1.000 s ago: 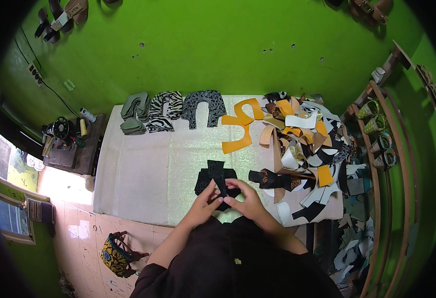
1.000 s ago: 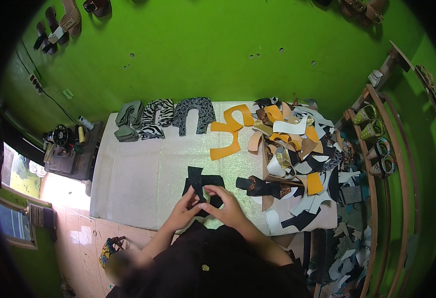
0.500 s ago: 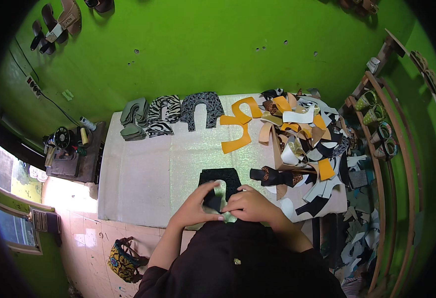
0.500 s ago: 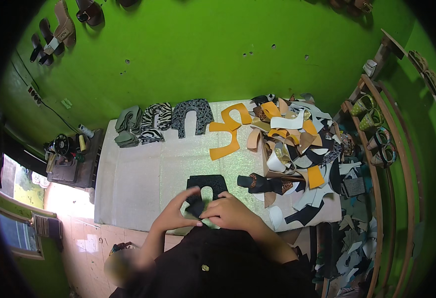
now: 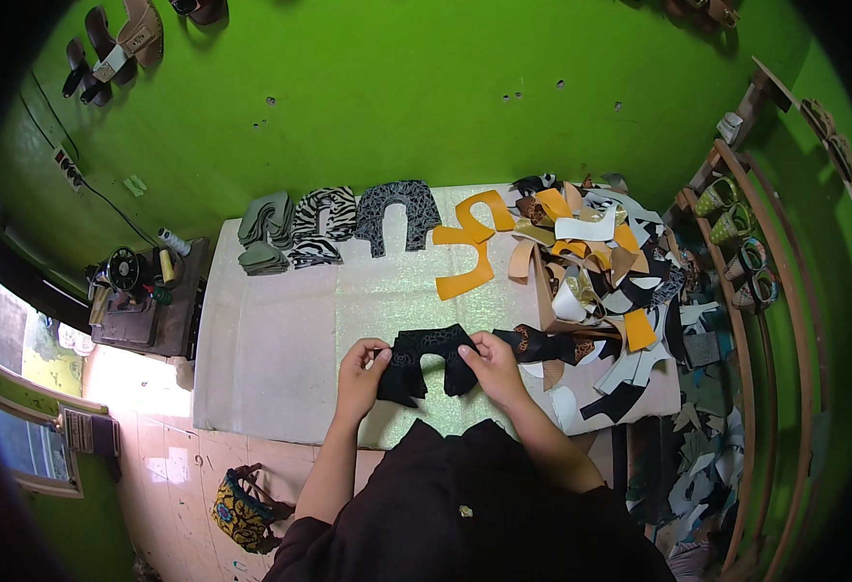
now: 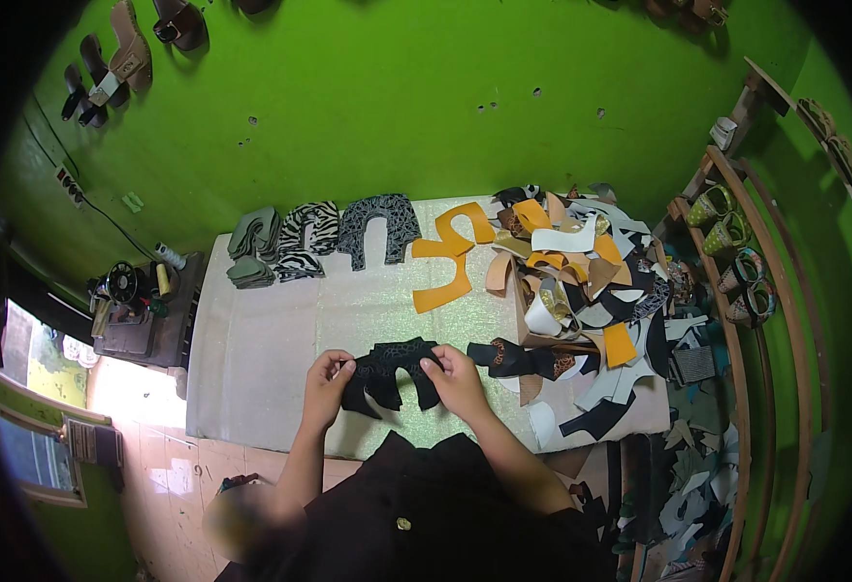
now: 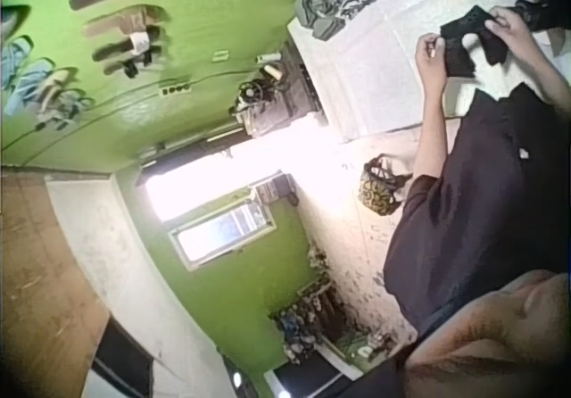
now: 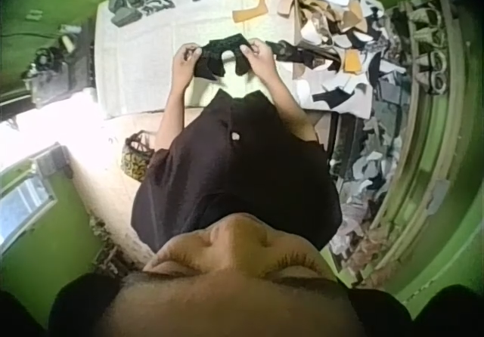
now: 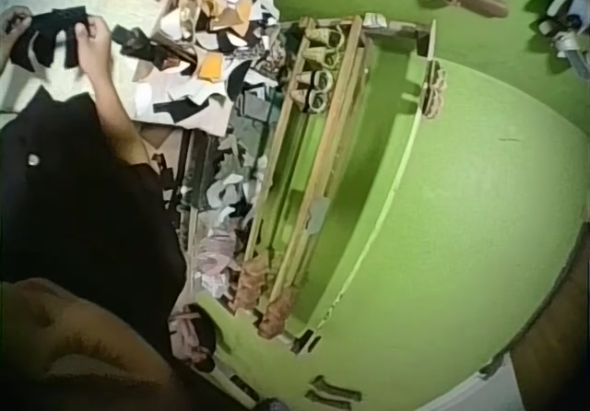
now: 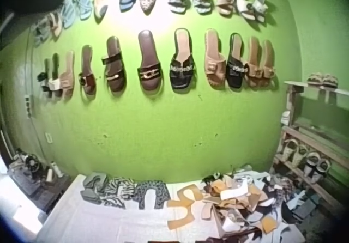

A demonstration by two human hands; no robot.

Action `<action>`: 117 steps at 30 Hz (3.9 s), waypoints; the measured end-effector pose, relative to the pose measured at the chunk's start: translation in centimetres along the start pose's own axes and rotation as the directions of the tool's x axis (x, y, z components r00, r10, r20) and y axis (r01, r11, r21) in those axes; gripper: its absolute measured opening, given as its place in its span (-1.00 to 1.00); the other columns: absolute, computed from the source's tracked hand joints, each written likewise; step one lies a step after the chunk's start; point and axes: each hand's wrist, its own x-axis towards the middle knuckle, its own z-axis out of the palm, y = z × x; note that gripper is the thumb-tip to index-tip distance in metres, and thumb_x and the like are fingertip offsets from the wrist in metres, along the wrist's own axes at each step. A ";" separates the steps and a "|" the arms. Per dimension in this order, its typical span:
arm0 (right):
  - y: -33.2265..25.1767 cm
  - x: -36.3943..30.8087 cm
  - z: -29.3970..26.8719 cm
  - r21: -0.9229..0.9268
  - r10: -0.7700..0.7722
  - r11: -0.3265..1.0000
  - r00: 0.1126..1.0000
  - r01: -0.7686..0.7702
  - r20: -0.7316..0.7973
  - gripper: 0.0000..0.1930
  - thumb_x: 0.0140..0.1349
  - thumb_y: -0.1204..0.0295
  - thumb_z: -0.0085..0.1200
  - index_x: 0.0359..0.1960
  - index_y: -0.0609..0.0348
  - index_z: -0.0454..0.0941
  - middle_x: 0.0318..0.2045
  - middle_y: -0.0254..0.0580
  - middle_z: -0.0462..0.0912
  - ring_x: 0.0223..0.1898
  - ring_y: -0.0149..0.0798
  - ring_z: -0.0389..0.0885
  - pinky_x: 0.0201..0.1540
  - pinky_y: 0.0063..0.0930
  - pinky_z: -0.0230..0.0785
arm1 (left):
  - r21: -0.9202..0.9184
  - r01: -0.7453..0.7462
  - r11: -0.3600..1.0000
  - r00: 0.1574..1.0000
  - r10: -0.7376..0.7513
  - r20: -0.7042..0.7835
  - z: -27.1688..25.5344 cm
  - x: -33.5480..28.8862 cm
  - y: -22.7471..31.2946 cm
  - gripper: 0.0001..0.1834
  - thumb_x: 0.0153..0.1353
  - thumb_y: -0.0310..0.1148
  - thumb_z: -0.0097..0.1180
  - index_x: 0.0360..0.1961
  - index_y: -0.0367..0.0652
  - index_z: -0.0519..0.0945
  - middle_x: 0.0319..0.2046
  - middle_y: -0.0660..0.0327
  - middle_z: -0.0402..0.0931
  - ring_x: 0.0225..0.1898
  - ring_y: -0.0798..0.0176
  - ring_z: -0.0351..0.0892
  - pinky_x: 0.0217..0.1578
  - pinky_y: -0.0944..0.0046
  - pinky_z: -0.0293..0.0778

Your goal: Sorting and inspecting various fabric and patterned shoe upper components on a work table.

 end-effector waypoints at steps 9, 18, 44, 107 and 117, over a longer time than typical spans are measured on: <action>6.1 1.8 -0.6 -0.778 -0.167 0.616 0.945 -0.124 -0.282 -0.73 0.20 0.16 -0.01 -0.32 0.10 0.50 -0.59 -0.03 0.57 -0.54 -0.01 0.55 -0.28 -0.24 0.25 | 0.459 -0.181 0.870 0.958 0.262 -0.120 3.4 2.5 -4.2 -0.81 0.12 -0.43 0.09 -0.23 -0.23 0.48 -0.37 -0.03 0.54 -0.32 -0.02 0.56 -0.29 0.19 0.43; 7.0 1.7 -1.9 -0.936 -0.143 0.279 0.955 -0.213 -0.260 -0.70 0.12 0.11 0.05 -0.23 0.02 0.48 -0.24 -0.17 0.57 -0.14 -0.19 0.48 -0.11 -0.10 0.02 | 0.822 -0.072 0.565 0.981 0.187 -0.043 4.1 3.1 -5.0 -0.64 0.02 -0.25 0.19 -0.15 -0.10 0.47 -0.20 0.07 0.47 -0.13 0.00 0.46 -0.15 0.10 0.31; 8.9 4.9 -0.8 -0.984 -0.079 0.040 0.983 0.172 0.168 -0.44 0.13 0.15 0.01 0.18 -0.03 0.24 0.16 -0.22 0.32 0.27 -0.20 0.15 0.19 0.28 -0.23 | 0.699 -0.490 0.521 0.846 0.090 0.526 4.1 6.1 -8.1 -0.41 0.11 -0.19 0.04 0.18 -0.11 0.27 0.08 0.11 0.34 0.14 0.05 0.29 0.12 -0.16 0.09; -5.9 9.8 -30.8 -0.571 -0.351 0.803 0.641 -0.169 -0.683 -0.73 -0.04 0.58 0.17 -0.26 0.30 0.47 -0.39 -0.26 0.53 -0.38 -0.38 0.48 -0.29 -0.52 0.32 | 0.517 -0.729 0.448 0.669 0.308 0.677 25.3 13.9 4.8 -0.79 0.05 -0.36 0.00 -0.25 -0.11 0.49 -0.47 0.22 0.52 -0.39 0.23 0.53 -0.29 0.17 0.22; -6.1 8.1 -28.1 -0.466 -0.289 0.861 0.556 -0.206 -0.779 -0.71 0.06 0.57 0.12 -0.15 0.37 0.45 -0.16 -0.10 0.50 -0.12 -0.24 0.49 -0.05 -0.46 0.30 | 0.573 -0.789 0.221 0.605 0.441 0.663 31.5 19.1 3.8 -0.83 -0.06 -0.41 0.04 -0.36 -0.05 0.49 -0.41 0.25 0.47 -0.33 0.19 0.50 -0.29 0.17 0.29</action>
